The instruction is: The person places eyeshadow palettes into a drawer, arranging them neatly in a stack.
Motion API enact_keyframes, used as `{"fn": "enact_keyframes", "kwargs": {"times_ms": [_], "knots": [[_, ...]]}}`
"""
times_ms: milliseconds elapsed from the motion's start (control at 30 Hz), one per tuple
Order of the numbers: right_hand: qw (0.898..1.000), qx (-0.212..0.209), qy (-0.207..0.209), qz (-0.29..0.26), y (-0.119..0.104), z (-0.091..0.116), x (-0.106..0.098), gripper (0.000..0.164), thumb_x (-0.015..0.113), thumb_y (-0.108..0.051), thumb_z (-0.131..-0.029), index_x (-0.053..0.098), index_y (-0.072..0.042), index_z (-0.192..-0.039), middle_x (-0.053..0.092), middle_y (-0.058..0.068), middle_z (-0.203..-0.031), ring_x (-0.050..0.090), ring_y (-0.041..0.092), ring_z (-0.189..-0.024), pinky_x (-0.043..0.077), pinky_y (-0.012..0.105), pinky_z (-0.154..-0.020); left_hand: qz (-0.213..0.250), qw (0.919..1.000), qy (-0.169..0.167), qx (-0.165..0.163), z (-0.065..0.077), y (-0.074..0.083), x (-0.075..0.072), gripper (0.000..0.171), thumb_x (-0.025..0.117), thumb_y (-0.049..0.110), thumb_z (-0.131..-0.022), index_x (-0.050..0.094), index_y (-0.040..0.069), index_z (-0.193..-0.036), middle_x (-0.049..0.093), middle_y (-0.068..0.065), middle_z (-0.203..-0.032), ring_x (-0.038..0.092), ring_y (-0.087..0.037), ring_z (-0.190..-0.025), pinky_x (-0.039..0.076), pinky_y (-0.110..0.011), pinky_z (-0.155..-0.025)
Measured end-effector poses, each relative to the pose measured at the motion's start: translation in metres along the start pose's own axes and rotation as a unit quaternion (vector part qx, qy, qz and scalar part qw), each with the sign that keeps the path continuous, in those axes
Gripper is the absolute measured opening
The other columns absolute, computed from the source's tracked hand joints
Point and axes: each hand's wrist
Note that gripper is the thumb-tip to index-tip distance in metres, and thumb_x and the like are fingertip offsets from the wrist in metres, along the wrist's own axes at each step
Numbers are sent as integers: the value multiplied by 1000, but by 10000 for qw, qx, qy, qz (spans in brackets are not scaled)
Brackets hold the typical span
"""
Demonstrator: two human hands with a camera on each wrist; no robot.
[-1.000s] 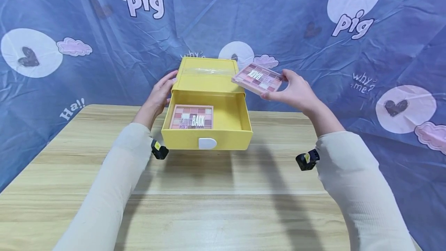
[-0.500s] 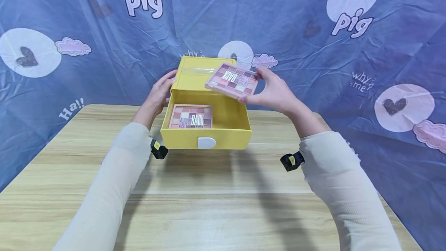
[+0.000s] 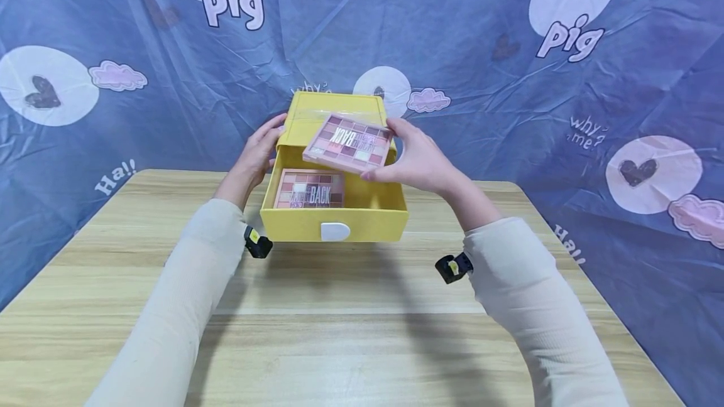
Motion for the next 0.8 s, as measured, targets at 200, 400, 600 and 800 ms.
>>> {"fn": "enact_keyframes", "kwargs": {"times_ms": [200,400,600,800], "knots": [[9995,-254,-171,-75,-2,0,9,90,78,-29,-57,33,-3,-130,45,9,-118,34,22,-113,23,41,-94,-111,9999,34,0,0,-1,0,46,53,29,-82,44,24,-128,46,-5,-120,43,-20,-106,31,-45,-87],[9990,-331,-311,-44,-6,1,17,95,79,-29,-55,31,-3,-132,44,8,-119,38,21,-106,25,40,-91,-140,9999,62,-7,0,-2,-1,46,53,30,-83,44,24,-128,47,-5,-120,43,-19,-105,32,-45,-87],[9985,-301,-461,19,-8,1,22,97,79,-29,-55,29,-1,-133,39,11,-126,36,23,-110,23,39,-93,-151,9999,56,15,0,-1,0,46,54,30,-83,44,24,-128,46,-6,-120,42,-19,-106,30,-46,-87],[9975,-354,-606,33,-10,2,27,99,80,-33,-53,28,-2,-133,36,9,-130,33,20,-113,21,38,-94,-63,10000,54,10,0,-1,1,46,53,29,-83,45,24,-127,47,-6,-119,43,-19,-104,31,-45,-87]]}}
Point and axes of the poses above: each hand's wrist, its own z-axis away from the middle knuckle, its own x-axis out of the palm, y = z × x
